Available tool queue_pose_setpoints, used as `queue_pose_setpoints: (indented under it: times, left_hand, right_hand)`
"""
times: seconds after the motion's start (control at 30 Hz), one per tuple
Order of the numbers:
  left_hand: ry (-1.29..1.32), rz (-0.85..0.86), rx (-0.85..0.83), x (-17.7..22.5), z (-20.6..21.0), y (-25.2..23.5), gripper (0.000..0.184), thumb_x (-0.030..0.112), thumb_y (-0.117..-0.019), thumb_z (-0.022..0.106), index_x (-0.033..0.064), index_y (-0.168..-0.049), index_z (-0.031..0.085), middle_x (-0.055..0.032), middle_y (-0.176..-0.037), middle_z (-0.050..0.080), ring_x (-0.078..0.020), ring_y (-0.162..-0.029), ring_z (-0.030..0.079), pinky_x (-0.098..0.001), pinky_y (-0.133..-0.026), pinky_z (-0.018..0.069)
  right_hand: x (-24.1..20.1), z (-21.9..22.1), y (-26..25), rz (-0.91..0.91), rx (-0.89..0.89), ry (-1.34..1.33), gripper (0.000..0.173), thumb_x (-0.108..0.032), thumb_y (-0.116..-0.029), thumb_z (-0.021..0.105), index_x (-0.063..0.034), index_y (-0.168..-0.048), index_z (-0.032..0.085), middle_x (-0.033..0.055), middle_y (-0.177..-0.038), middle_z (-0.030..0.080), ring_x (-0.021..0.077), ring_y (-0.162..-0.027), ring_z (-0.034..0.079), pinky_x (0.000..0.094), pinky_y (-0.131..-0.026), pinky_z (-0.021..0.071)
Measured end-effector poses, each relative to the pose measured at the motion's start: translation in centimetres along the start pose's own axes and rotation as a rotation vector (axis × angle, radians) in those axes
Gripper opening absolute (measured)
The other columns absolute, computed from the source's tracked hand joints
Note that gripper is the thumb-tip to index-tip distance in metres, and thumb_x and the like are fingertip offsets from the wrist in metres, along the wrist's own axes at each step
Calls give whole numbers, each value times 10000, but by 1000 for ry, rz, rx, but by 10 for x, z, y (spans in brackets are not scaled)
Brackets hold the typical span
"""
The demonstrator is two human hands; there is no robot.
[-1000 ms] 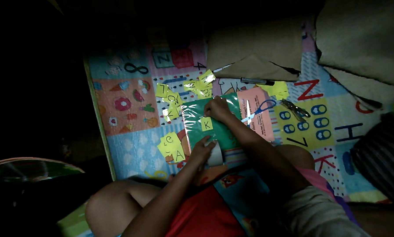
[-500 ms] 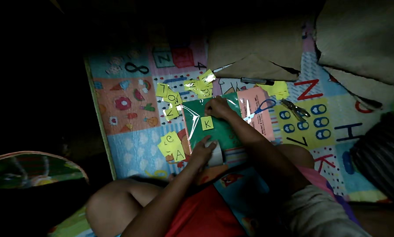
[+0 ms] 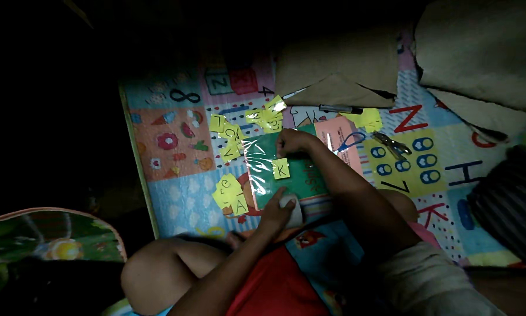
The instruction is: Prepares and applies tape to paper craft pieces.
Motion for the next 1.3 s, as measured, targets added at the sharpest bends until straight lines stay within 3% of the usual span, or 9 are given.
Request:
queue_pose_setpoints:
  times: [0.07, 0.1, 0.13, 0.2, 0.67, 0.83, 0.97, 1.1, 1.3]
  left_hand:
    - [-17, 31, 28, 1, 2, 5, 575, 223, -1064, 554, 62, -1571, 335, -260, -1413, 547, -337, -1229, 611, -485, -1050, 481]
    - [-26, 51, 44, 2, 3, 8, 599, 220, -1058, 567, 56, -1573, 308, -267, -1349, 584, -335, -1164, 646, -480, -1009, 509]
    - [-37, 74, 63, 4, 4, 10, 635, 217, -1051, 582, 46, -1575, 268, -273, -1304, 605, -333, -1119, 665, -477, -980, 525]
    - [-51, 122, 126, 8, 3, 15, 724, 200, -1025, 623, -7, -1569, 194, -282, -1271, 613, -328, -1098, 676, -461, -970, 538]
    - [-88, 279, 127, 4, -2, 24, 954, 83, -850, 802, -30, -1572, 187, -339, -1346, 523, -402, -1193, 595, -481, -1026, 498]
    - [-159, 530, 389, 38, -28, 42, 740, 165, -833, 841, -38, -1453, 493, -368, -1457, 411, -486, -1312, 461, -540, -1059, 437]
    - [-195, 850, 441, 72, -33, 59, 374, 75, -823, 815, -73, -1150, 713, -284, -1304, 618, -455, -1269, 531, -567, -1066, 418]
    - [-211, 974, 483, 76, -28, 64, 145, 11, -866, 725, -80, -974, 756, -252, -1049, 723, -397, -1098, 663, -519, -982, 501]
    - [-190, 920, 471, 77, -32, 63, 132, -19, -902, 677, -85, -989, 750, -243, -1052, 725, -366, -1098, 668, -473, -997, 500]
  right_hand:
    - [-29, -9, 30, 97, -56, 118, 218, -60, -994, 632, 145, -1057, 671, 277, -1039, 665, 347, -949, 632, 501, -839, 497]
    - [-46, -12, 50, 450, -275, 190, 297, -98, -1077, 521, 56, -1323, 581, 175, -1333, 596, 255, -1234, 568, 428, -1071, 434]
    - [-37, -16, 49, 140, -59, 64, 187, -51, -997, 624, 125, -1053, 657, 215, -979, 651, 255, -869, 611, 397, -773, 494]
    - [-19, -18, 52, 33, 34, -173, 132, -39, -953, 686, 81, -912, 649, 109, -779, 582, 158, -694, 528, 353, -683, 466]
    - [-109, 6, 160, -91, 247, 114, 112, -36, -961, 686, 62, -1001, 723, 181, -912, 711, 280, -833, 673, 473, -835, 538]
    - [-127, 23, 184, -44, 327, 275, 162, -61, -997, 629, 25, -1068, 747, 209, -990, 736, 384, -959, 696, 580, -910, 509]
    - [-135, 29, 195, -72, 410, 322, 188, -51, -1013, 589, 46, -1056, 744, 235, -1002, 733, 418, -974, 700, 598, -886, 510]
    - [-142, 26, 202, -144, 554, 384, 147, -35, -979, 628, 42, -958, 752, 221, -899, 732, 407, -877, 716, 589, -802, 534]
    - [-144, 22, 209, -248, 748, 471, 75, -2, -908, 699, 2, -904, 774, 178, -831, 741, 375, -834, 726, 553, -785, 552]
Point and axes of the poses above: each hand's wrist, its own y-axis away from the middle knuckle, its own z-axis out of the palm, x = y × z, the point moved 9 cm from there along -y, towards the middle knuckle
